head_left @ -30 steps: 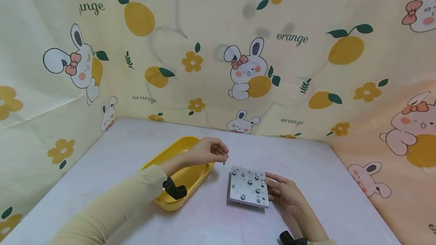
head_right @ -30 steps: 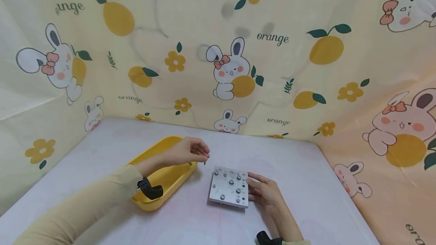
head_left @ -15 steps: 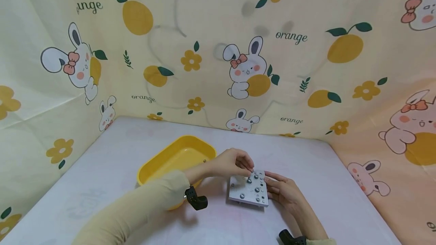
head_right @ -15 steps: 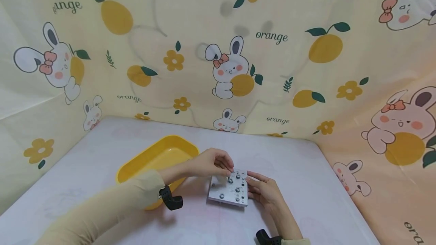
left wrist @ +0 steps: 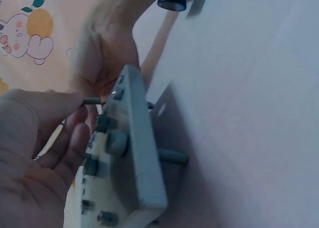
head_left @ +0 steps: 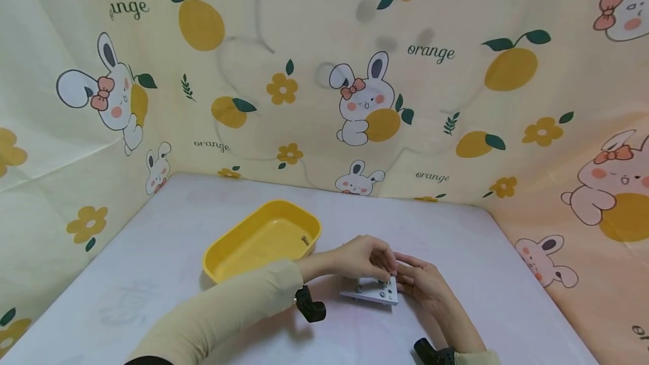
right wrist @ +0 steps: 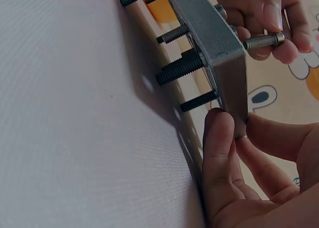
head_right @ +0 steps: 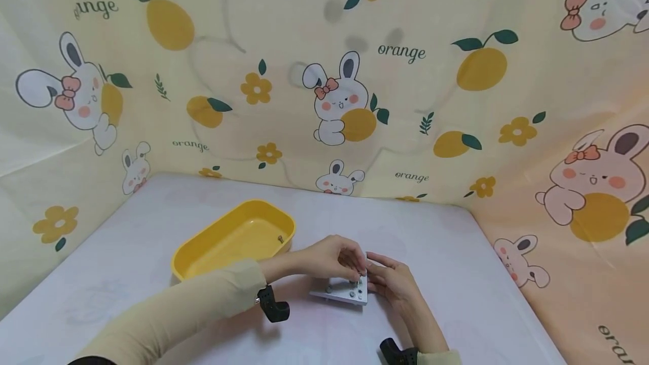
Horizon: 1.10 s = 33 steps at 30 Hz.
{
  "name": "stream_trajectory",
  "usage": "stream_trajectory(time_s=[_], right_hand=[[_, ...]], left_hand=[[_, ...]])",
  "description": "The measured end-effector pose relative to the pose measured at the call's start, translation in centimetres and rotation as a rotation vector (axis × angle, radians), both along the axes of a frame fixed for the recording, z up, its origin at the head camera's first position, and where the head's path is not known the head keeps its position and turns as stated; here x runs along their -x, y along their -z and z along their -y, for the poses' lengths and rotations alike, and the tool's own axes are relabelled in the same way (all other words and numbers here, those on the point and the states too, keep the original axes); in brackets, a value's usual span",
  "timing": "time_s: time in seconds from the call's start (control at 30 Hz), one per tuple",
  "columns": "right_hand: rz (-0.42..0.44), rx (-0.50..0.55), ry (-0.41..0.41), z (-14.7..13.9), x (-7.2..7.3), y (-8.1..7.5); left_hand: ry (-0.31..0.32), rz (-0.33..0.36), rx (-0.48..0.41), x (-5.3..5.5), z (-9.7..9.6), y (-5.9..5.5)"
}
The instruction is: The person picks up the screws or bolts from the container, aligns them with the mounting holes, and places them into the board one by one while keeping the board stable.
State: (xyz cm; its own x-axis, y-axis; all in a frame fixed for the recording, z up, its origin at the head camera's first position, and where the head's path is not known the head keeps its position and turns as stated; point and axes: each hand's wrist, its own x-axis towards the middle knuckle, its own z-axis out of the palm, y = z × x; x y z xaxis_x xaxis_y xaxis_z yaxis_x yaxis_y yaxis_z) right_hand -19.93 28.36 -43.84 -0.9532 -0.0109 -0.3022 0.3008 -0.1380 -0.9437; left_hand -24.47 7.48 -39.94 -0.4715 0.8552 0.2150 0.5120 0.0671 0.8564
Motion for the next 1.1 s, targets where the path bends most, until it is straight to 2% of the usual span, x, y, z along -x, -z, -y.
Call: stream_trajectory(time_s=[0.13,0.4,0.63,1.1], right_hand=[[-0.007,-0.001,-0.010,-0.05,-0.17,-0.10],[-0.010,-0.020,-0.004,-0.06,-0.36,-0.23],[-0.004,0.000,-0.021,-0.15,-0.24,-0.23],[-0.015,0.011,-0.019,-0.17,-0.26,-0.33]], left_hand=[[0.039,0.007,-0.009,-0.29,-0.39,0.41],[0.053,-0.048,0.031,-0.26,-0.72,0.39],[0.078,-0.026,0.048,-0.24,-0.57,0.23],[0.055,-0.023,0.054,-0.74,-0.81,0.08]])
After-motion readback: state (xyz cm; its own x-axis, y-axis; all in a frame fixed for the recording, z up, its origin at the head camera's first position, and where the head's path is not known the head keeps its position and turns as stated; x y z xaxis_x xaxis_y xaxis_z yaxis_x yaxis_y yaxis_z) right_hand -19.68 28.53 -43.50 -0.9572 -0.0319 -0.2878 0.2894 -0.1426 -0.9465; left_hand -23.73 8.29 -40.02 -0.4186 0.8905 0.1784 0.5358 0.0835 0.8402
